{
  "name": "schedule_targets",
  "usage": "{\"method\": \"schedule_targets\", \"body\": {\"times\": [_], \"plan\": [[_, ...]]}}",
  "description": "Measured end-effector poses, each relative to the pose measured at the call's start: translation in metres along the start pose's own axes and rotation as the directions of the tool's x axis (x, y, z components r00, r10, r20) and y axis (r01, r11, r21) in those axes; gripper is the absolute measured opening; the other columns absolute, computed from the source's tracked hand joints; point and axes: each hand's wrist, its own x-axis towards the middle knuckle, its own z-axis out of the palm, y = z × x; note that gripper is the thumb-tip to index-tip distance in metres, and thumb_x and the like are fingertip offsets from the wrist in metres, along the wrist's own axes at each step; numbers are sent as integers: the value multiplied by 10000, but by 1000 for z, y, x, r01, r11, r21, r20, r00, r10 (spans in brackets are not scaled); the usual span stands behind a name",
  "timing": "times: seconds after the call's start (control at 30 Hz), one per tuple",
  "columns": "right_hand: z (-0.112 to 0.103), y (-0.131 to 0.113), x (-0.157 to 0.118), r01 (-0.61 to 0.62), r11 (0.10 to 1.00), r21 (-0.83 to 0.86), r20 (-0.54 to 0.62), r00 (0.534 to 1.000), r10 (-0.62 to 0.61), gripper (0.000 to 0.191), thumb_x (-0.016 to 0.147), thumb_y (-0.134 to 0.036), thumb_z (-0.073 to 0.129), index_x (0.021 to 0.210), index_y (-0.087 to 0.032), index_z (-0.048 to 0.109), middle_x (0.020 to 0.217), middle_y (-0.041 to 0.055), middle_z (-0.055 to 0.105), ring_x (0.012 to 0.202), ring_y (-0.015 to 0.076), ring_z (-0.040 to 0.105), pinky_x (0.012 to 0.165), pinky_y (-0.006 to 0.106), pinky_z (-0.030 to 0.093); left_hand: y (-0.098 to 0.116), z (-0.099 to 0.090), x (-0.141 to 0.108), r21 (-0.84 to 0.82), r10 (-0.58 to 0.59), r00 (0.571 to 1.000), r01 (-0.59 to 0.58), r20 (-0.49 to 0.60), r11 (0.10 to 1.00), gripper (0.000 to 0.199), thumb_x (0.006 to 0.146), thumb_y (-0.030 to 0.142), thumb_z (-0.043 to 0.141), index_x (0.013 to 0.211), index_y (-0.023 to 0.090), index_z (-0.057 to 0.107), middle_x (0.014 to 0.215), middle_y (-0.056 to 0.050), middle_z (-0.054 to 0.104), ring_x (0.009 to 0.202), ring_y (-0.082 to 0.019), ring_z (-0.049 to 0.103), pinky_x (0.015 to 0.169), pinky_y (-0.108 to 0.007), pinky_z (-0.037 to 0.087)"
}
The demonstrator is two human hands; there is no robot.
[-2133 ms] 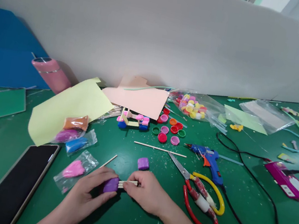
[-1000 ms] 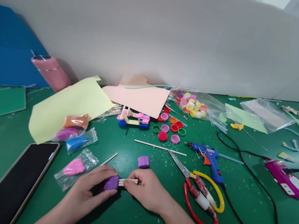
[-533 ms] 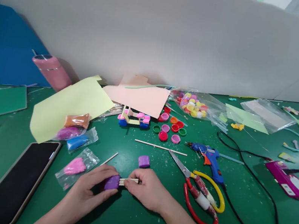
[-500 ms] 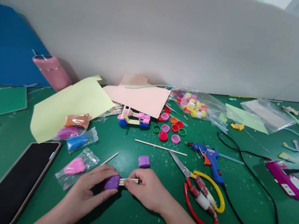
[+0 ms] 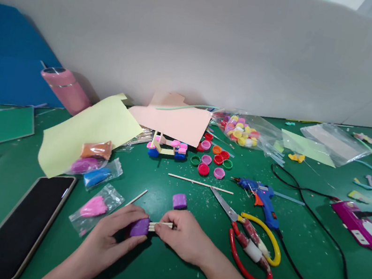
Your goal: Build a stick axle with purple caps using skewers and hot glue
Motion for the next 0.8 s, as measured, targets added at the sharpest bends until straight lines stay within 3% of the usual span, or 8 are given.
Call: {"method": "schedule_targets", "body": {"times": [0.8], "plan": [[0, 1, 1, 12, 1000, 7, -4, 1000, -11, 194, 777, -285, 536, 636, -152, 525, 526, -68, 393, 495, 79, 316, 448, 188, 236, -1, 1, 0, -10, -22, 1000, 22, 7, 1000, 179, 757, 167, 584, 931, 206, 598, 917, -56, 595, 842, -192, 576, 745, -316, 478]]}}
